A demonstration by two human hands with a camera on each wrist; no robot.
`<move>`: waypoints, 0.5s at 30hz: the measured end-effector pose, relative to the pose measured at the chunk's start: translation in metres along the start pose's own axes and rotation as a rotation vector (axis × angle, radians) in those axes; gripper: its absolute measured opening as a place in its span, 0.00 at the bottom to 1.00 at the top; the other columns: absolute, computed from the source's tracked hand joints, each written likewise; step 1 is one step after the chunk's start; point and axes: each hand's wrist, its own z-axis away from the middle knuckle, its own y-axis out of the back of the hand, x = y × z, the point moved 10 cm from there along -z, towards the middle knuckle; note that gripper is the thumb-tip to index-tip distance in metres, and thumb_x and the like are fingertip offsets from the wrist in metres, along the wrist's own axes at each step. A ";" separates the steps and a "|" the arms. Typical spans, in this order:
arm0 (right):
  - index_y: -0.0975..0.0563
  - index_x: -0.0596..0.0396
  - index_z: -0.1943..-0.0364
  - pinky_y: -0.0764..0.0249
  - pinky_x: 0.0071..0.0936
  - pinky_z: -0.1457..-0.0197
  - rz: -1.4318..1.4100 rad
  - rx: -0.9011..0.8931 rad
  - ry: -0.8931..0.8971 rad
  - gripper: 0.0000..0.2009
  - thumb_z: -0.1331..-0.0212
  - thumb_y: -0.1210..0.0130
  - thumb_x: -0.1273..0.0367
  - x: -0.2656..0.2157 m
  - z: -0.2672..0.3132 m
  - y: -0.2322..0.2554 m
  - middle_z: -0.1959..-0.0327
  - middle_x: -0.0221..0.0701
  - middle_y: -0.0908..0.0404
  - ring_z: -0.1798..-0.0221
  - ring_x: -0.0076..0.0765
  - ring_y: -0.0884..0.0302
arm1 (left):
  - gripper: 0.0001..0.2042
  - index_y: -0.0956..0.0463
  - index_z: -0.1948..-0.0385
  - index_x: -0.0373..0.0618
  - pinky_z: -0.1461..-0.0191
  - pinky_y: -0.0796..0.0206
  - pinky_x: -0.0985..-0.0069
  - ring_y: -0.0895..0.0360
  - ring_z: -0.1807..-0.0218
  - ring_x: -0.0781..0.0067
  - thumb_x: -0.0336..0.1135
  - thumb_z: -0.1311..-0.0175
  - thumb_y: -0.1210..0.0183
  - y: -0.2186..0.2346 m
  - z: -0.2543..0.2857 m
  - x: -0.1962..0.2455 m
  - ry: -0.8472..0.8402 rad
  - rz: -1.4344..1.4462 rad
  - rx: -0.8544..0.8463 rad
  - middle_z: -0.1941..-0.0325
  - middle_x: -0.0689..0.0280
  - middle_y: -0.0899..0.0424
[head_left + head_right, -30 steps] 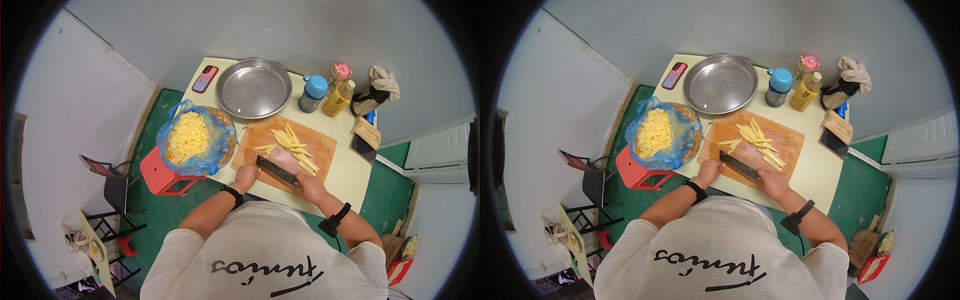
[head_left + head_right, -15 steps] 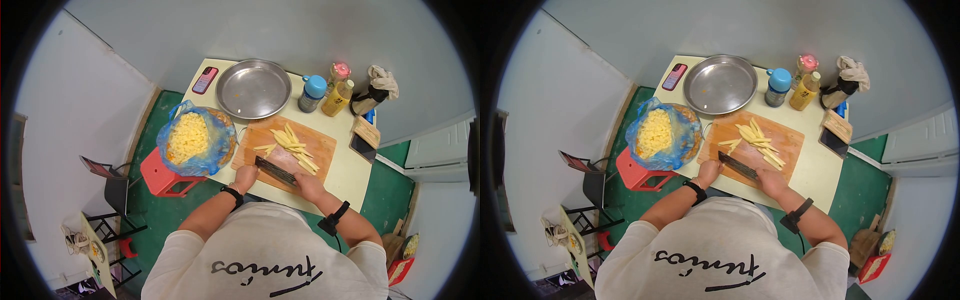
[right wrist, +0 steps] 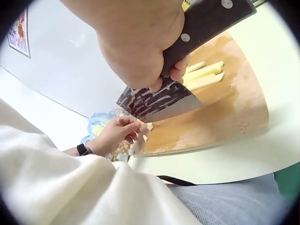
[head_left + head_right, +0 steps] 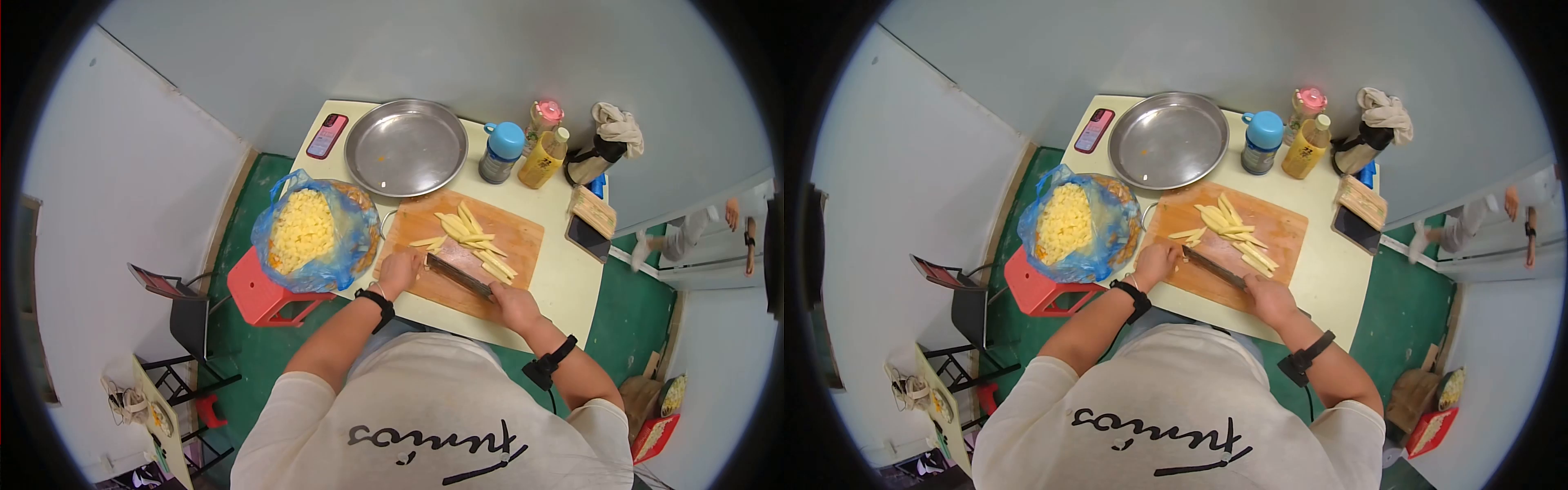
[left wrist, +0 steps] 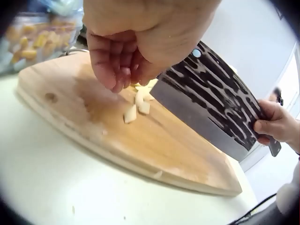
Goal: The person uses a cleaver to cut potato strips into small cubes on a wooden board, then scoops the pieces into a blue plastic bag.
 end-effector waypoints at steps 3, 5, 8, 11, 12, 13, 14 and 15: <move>0.32 0.54 0.65 0.29 0.42 0.63 -0.007 0.011 0.046 0.06 0.47 0.52 0.73 0.002 0.005 -0.002 0.69 0.41 0.24 0.64 0.50 0.24 | 0.04 0.24 0.77 0.42 0.63 0.32 0.63 0.25 0.64 0.53 0.31 0.49 0.44 0.015 -0.024 0.012 -0.120 -0.033 0.115 0.71 0.55 0.23; 0.31 0.54 0.65 0.29 0.41 0.64 -0.004 -0.003 0.141 0.06 0.48 0.52 0.73 -0.007 0.005 -0.010 0.70 0.40 0.24 0.65 0.49 0.25 | 0.04 0.25 0.75 0.41 0.62 0.32 0.63 0.25 0.62 0.54 0.31 0.50 0.44 0.007 -0.034 0.013 -0.191 -0.081 0.112 0.69 0.56 0.23; 0.31 0.54 0.66 0.29 0.42 0.64 -0.021 -0.031 0.172 0.05 0.47 0.52 0.73 -0.013 -0.001 -0.023 0.71 0.40 0.24 0.65 0.50 0.25 | 0.05 0.25 0.76 0.41 0.61 0.32 0.62 0.26 0.60 0.54 0.31 0.52 0.42 -0.019 -0.045 0.005 -0.206 -0.281 -0.047 0.68 0.57 0.24; 0.31 0.54 0.65 0.30 0.43 0.62 -0.023 -0.034 0.161 0.06 0.44 0.51 0.69 -0.018 -0.010 -0.025 0.71 0.42 0.24 0.63 0.52 0.25 | 0.05 0.25 0.74 0.39 0.59 0.30 0.64 0.24 0.65 0.53 0.27 0.53 0.46 -0.005 -0.038 0.007 -0.226 -0.175 -0.038 0.70 0.53 0.23; 0.31 0.54 0.65 0.30 0.43 0.62 -0.026 -0.034 0.159 0.06 0.44 0.51 0.69 -0.016 -0.014 -0.028 0.71 0.42 0.24 0.63 0.52 0.25 | 0.05 0.24 0.75 0.39 0.60 0.30 0.63 0.24 0.65 0.52 0.27 0.53 0.46 0.005 -0.039 -0.001 -0.166 -0.154 0.014 0.70 0.53 0.22; 0.31 0.55 0.65 0.30 0.43 0.62 -0.035 -0.026 0.148 0.06 0.44 0.52 0.69 -0.013 -0.019 -0.031 0.71 0.42 0.24 0.64 0.52 0.25 | 0.05 0.24 0.75 0.39 0.60 0.30 0.63 0.24 0.65 0.52 0.28 0.53 0.46 0.015 -0.038 -0.010 -0.104 -0.132 0.067 0.70 0.52 0.22; 0.31 0.55 0.65 0.29 0.44 0.62 -0.044 -0.018 0.138 0.05 0.44 0.52 0.70 -0.010 -0.023 -0.033 0.71 0.42 0.24 0.64 0.52 0.25 | 0.05 0.25 0.75 0.38 0.61 0.31 0.61 0.24 0.65 0.51 0.28 0.52 0.46 0.022 -0.034 -0.015 -0.084 -0.076 0.094 0.71 0.52 0.23; 0.31 0.55 0.65 0.29 0.44 0.62 -0.046 -0.017 0.140 0.05 0.44 0.52 0.70 -0.010 -0.025 -0.031 0.71 0.42 0.24 0.64 0.52 0.25 | 0.05 0.25 0.75 0.38 0.61 0.31 0.61 0.24 0.65 0.51 0.28 0.52 0.46 0.029 -0.030 -0.014 -0.084 -0.079 0.094 0.71 0.52 0.23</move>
